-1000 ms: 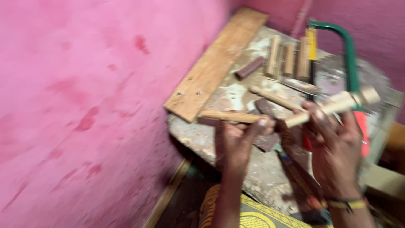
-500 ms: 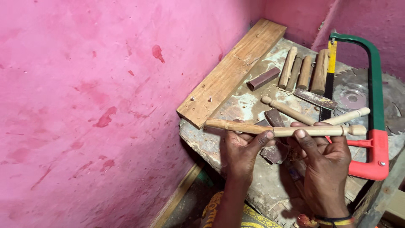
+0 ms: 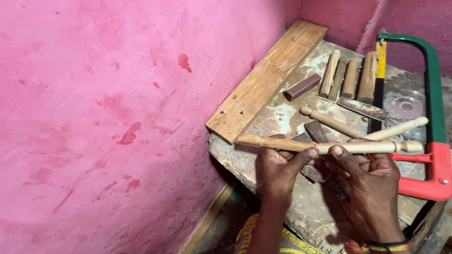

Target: The person uses a chisel to shape a small wooden dowel, then smooths it with sandpaper. The dowel is rotated and inspected during the process.

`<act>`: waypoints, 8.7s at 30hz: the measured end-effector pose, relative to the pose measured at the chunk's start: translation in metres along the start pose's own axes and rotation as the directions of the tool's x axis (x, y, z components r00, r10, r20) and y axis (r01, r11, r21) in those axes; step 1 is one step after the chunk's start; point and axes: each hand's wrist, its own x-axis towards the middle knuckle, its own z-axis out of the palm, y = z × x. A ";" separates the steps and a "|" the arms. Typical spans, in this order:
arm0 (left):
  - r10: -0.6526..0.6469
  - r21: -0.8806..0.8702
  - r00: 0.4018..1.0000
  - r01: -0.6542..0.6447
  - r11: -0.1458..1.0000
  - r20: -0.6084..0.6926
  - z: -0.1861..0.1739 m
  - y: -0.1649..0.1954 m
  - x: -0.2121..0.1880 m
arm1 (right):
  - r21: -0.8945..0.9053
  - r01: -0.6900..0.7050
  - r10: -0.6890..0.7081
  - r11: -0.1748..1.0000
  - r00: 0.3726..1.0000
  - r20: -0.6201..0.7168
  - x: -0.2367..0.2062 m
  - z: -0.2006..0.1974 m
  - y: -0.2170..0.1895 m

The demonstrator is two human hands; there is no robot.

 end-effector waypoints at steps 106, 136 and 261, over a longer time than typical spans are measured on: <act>-0.055 -0.044 0.998 0.057 0.997 0.035 -0.008 -0.003 0.000 | 0.027 -0.033 0.029 0.999 0.988 0.153 0.008 -0.012 0.007; -0.142 0.732 0.925 -0.177 0.658 0.352 0.013 0.014 -0.016 | -0.233 0.049 0.011 0.971 0.968 0.249 0.008 -0.027 -0.017; -0.212 0.105 0.967 0.227 0.968 -0.143 -0.022 0.020 0.003 | -0.896 0.368 -0.204 0.248 0.924 0.323 0.018 -0.012 -0.032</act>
